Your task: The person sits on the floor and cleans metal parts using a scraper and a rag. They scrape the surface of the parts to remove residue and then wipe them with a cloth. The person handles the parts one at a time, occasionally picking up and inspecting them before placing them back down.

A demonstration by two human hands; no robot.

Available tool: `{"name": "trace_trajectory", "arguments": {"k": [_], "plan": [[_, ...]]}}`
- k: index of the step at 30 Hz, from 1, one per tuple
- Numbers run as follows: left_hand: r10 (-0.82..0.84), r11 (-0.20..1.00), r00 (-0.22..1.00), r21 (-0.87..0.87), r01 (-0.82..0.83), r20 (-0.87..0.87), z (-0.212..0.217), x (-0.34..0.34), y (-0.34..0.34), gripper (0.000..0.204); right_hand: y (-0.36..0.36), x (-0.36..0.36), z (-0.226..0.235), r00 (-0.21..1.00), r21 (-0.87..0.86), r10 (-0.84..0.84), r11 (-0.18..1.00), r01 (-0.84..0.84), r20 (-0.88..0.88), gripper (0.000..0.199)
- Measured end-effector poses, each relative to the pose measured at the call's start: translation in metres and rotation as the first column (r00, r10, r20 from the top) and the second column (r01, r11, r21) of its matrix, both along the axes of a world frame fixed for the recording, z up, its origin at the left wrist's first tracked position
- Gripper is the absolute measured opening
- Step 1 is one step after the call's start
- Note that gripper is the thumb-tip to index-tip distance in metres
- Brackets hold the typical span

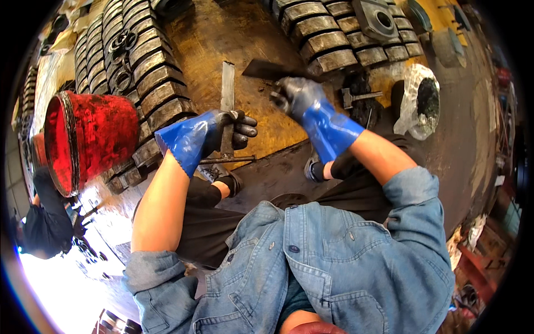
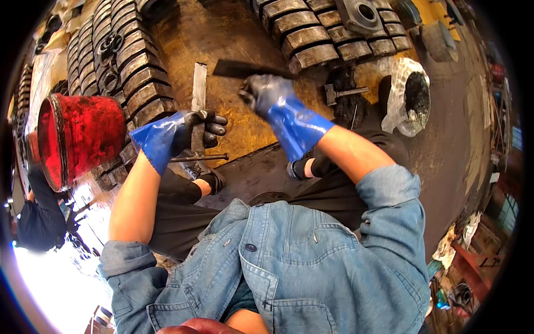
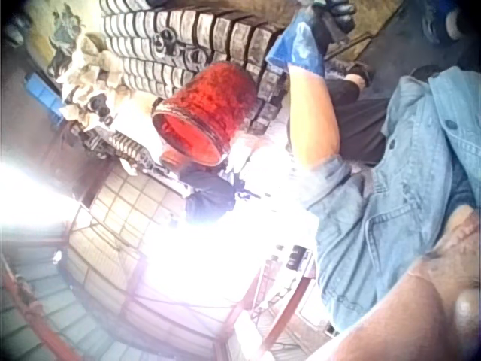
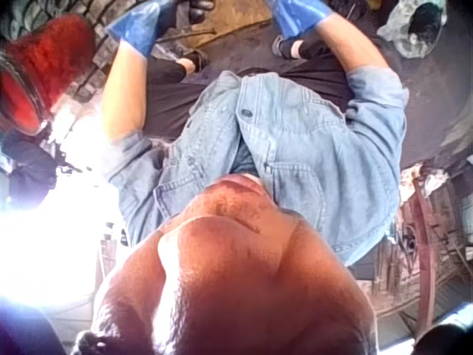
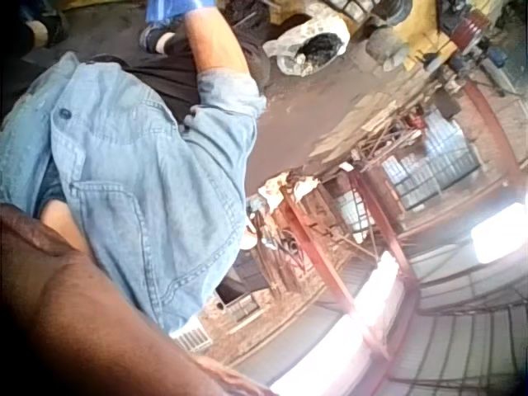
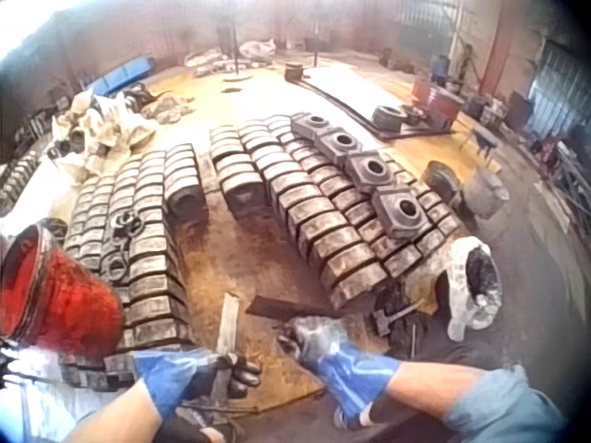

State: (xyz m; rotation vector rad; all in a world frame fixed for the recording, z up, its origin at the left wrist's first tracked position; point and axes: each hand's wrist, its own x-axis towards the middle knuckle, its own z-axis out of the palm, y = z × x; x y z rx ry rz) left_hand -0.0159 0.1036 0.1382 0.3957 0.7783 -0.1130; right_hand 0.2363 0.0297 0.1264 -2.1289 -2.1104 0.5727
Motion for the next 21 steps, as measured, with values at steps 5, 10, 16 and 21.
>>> {"name": "trace_trajectory", "arguments": {"k": [5, 10, 16, 21], "plan": [[-0.088, 0.990, 0.992, 0.101, 0.097, -0.094, 0.012, 0.002, -0.004, 0.040, -0.021, -0.049, -0.003, 0.966, 0.270, 0.057, 0.963, 0.014, -0.253, 0.016], [-0.220, 0.968, 0.968, 0.091, 0.232, -0.122, 0.018, -0.004, -0.017, 0.037, 0.007, -0.037, -0.016, 0.961, 0.184, -0.026, 0.980, 0.079, -0.276, 0.015], [0.072, 0.997, 0.987, -0.027, -0.077, -0.146, -0.004, 0.005, -0.012, 0.037, 0.040, 0.016, -0.116, 0.891, -0.404, -0.444, 0.834, 0.375, -0.090, 0.026], [0.297, 0.955, 0.953, -0.001, -0.298, 0.051, -0.005, -0.031, 0.010, 0.048, -0.018, 0.022, -0.165, 0.741, -0.622, -0.614, 0.699, 0.353, -0.271, 0.030]]}}
